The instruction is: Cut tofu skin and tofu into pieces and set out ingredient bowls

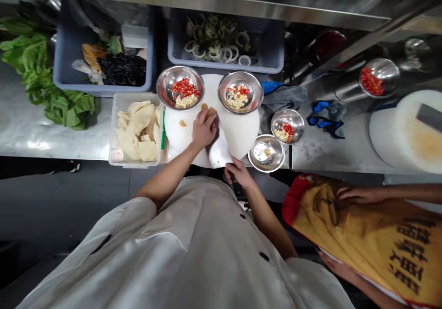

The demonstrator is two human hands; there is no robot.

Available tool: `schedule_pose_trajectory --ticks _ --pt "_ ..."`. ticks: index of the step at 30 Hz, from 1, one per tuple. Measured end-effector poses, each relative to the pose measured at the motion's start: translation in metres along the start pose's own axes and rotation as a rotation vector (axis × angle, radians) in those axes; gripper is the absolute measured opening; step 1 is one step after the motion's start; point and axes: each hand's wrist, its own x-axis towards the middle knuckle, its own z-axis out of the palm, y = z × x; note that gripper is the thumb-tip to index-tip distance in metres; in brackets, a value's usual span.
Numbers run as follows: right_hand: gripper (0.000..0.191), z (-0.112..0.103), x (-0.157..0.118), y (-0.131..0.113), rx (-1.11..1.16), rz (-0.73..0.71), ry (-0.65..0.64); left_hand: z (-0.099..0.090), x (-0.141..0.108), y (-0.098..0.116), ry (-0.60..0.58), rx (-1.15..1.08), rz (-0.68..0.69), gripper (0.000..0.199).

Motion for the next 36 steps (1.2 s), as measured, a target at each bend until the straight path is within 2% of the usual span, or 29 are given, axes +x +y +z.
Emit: schedule_pose_trajectory --ticks 2,4,6,8,10,12,15,18,20,24,26,28,30,33,36 --pt "0.03 -0.028 -0.019 0.007 -0.015 0.009 0.03 0.0 0.009 0.009 -0.008 0.034 -0.043 0.048" --pt "0.034 -0.055 -0.044 0.012 -0.075 0.016 0.062 -0.014 0.011 0.003 -0.026 0.088 -0.043 0.047" --pt "0.035 -0.078 -0.07 0.014 -0.168 0.024 0.068 -0.038 0.003 -0.021 -0.069 0.167 -0.016 0.045" --pt "0.035 -0.092 -0.09 0.012 -0.261 0.034 0.043 -0.065 -0.009 -0.055 -0.173 0.228 0.047 0.04" --pt "0.032 -0.096 -0.1 0.006 -0.35 0.048 0.005 -0.085 -0.02 -0.089 -0.291 0.226 0.141 0.032" --pt "0.03 -0.09 -0.097 -0.001 -0.435 0.06 -0.032 -0.093 -0.029 -0.111 -0.323 0.181 0.183 0.026" --pt "0.027 -0.068 -0.077 -0.013 -0.58 0.023 -0.076 -0.083 -0.04 -0.111 -0.22 0.07 0.077 0.023" --pt "0.025 -0.05 -0.051 -0.024 -0.752 -0.093 -0.028 -0.062 -0.056 -0.085 -0.133 -0.083 -0.049 0.025" --pt "0.022 -0.046 -0.04 -0.03 -0.879 -0.176 0.035 -0.046 -0.066 -0.066 -0.105 -0.141 -0.076 0.025" --pt "0.018 -0.042 -0.038 -0.043 -1.116 -0.215 0.026 -0.026 -0.078 -0.049 -0.018 -0.085 -0.134 0.023" --pt "0.017 -0.037 -0.042 -0.051 -1.232 -0.183 -0.005 -0.024 -0.079 -0.051 0.032 -0.061 -0.159 0.019" --pt "0.017 -0.028 -0.046 -0.059 -1.335 -0.159 -0.015 -0.024 -0.081 -0.055 0.042 -0.073 -0.133 0.013" --pt "0.017 -0.018 -0.048 -0.067 -1.405 -0.157 -0.024 -0.026 -0.082 -0.057 0.048 -0.087 -0.103 0.015" --pt "0.018 -0.004 -0.042 -0.076 -1.457 -0.168 -0.05 -0.025 -0.084 -0.057 0.104 -0.075 -0.102 0.019" --pt "0.017 0.003 -0.031 -0.073 -1.464 -0.153 -0.07 -0.022 -0.085 -0.054 0.101 -0.048 -0.074 0.019"
